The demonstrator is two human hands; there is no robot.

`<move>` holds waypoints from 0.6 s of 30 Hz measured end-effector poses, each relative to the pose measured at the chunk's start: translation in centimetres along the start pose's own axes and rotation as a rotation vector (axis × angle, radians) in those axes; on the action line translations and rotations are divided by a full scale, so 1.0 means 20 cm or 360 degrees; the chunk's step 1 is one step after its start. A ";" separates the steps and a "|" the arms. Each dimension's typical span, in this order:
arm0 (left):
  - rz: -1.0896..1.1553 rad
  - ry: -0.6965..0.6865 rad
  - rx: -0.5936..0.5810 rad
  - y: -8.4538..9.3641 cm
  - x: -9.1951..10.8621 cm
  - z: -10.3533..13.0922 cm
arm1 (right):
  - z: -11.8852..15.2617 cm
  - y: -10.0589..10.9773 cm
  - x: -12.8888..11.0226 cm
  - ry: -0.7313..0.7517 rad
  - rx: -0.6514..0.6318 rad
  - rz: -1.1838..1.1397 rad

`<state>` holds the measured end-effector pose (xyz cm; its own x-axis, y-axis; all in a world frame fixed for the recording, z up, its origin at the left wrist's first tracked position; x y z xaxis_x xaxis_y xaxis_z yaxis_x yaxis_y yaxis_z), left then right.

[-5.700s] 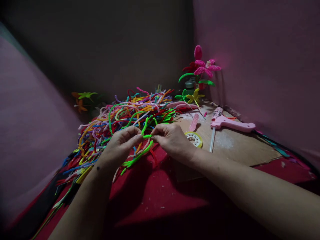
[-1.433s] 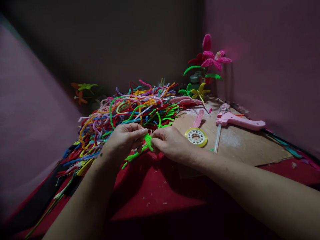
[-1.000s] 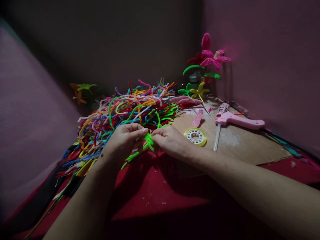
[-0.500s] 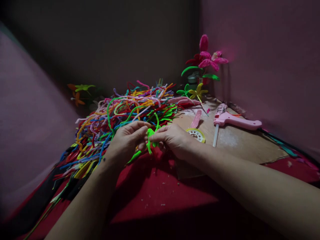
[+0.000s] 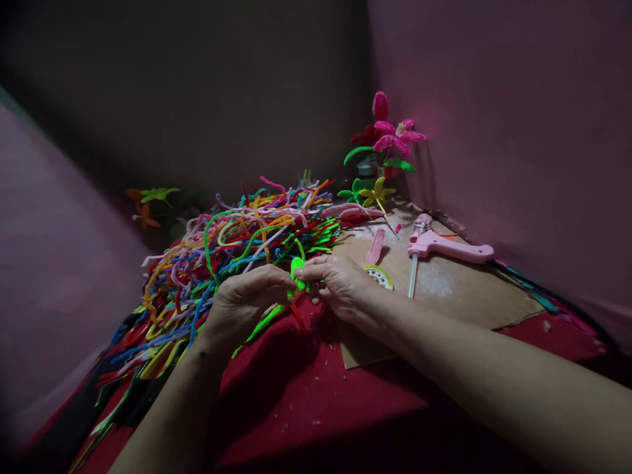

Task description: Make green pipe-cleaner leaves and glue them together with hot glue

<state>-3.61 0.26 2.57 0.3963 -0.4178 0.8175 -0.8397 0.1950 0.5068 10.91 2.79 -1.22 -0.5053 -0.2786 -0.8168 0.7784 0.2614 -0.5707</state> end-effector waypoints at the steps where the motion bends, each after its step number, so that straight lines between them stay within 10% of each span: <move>1: 0.0003 0.0034 -0.0020 0.00 -0.01 0.00 | 0.00 0.00 0.01 -0.0014 -0.0007 0.0014; 18: 0.0835 0.0674 -0.0124 -0.01 -0.06 -0.02 | 0.01 -0.01 0.02 0.0023 -0.0002 0.0141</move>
<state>-3.81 1.04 1.57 0.0682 0.1303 0.9891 -0.9377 0.3470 0.0189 10.73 2.40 -1.35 -0.4397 -0.2411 -0.8652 0.8199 0.2854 -0.4963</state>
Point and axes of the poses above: each hand's wrist, its own z-axis away from the middle knuckle, its own y-axis out of the back of the hand, x = y × z, the point moved 1 cm from there along -z, towards the middle knuckle, and after that the axes turned 2 degrees about y, right-handed, at the moved point
